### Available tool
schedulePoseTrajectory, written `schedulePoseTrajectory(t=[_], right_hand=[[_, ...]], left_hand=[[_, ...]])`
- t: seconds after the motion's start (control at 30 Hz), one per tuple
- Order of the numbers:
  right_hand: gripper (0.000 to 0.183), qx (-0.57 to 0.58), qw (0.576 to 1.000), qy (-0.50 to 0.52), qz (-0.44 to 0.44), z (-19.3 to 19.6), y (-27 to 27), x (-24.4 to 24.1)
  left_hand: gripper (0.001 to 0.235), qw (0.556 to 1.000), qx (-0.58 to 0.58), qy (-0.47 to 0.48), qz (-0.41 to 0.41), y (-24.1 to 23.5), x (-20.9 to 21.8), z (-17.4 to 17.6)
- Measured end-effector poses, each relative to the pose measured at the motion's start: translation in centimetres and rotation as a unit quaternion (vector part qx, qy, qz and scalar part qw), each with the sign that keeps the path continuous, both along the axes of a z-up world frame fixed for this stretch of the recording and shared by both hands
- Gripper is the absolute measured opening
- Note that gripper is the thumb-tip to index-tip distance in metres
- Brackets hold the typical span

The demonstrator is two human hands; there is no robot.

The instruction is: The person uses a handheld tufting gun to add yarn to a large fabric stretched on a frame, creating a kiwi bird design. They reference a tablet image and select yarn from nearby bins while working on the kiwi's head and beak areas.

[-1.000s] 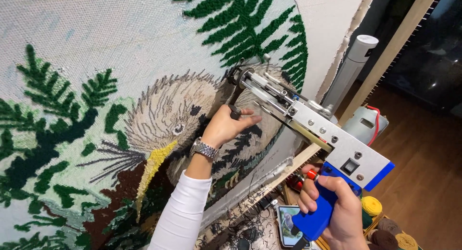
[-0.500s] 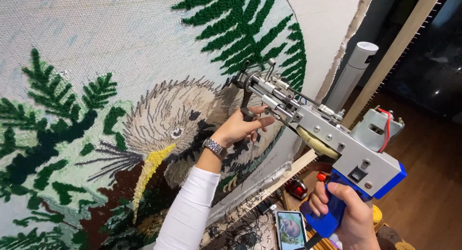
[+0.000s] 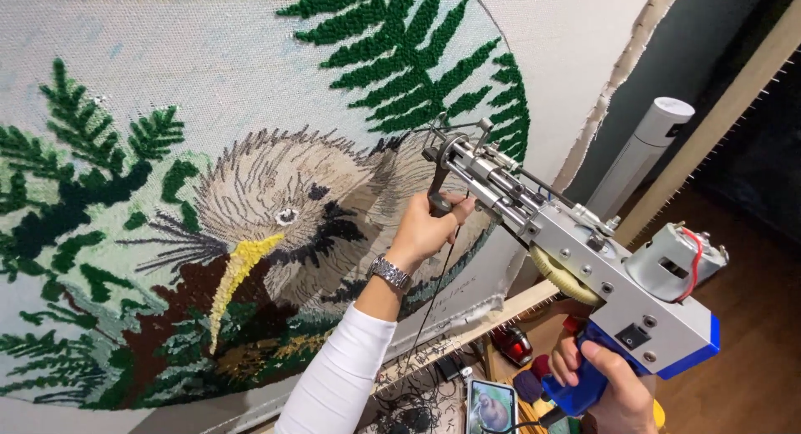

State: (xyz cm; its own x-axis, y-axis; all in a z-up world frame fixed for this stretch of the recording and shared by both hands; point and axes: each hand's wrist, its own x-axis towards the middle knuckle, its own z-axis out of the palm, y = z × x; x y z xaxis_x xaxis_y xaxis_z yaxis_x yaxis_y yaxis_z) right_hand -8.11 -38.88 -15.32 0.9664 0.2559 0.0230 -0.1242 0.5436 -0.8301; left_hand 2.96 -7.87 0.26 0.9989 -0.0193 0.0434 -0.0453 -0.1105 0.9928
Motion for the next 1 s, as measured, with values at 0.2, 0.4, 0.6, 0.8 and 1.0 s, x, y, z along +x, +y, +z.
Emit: schedulePoseTrajectory(t=[0.2,0.4,0.6,0.8,1.0], right_hand=[[0.019,0.080,0.994,-0.009,-0.072,0.2,-1.9,1.1],[0.042,0.037,0.986,-0.163,0.006,4.6,-2.8,2.9],[0.038,-0.002,0.991,-0.134,-0.006,3.5,-5.1,5.1],[0.042,0.015,0.989,-0.146,0.017,2.5,-6.3,6.2],[0.047,0.030,0.987,-0.153,0.031,3.1,-6.7,6.0]], left_hand=[[0.040,0.998,0.053,-0.027,0.026,-1.7,-0.9,2.2],[0.045,0.981,0.039,-0.191,0.016,0.9,-0.9,0.1],[0.029,0.769,0.220,-0.465,0.379,4.9,0.9,-0.7],[0.021,0.689,0.296,-0.518,0.411,5.3,3.1,-1.4],[0.012,0.692,0.277,-0.511,0.428,4.2,1.9,-0.8]])
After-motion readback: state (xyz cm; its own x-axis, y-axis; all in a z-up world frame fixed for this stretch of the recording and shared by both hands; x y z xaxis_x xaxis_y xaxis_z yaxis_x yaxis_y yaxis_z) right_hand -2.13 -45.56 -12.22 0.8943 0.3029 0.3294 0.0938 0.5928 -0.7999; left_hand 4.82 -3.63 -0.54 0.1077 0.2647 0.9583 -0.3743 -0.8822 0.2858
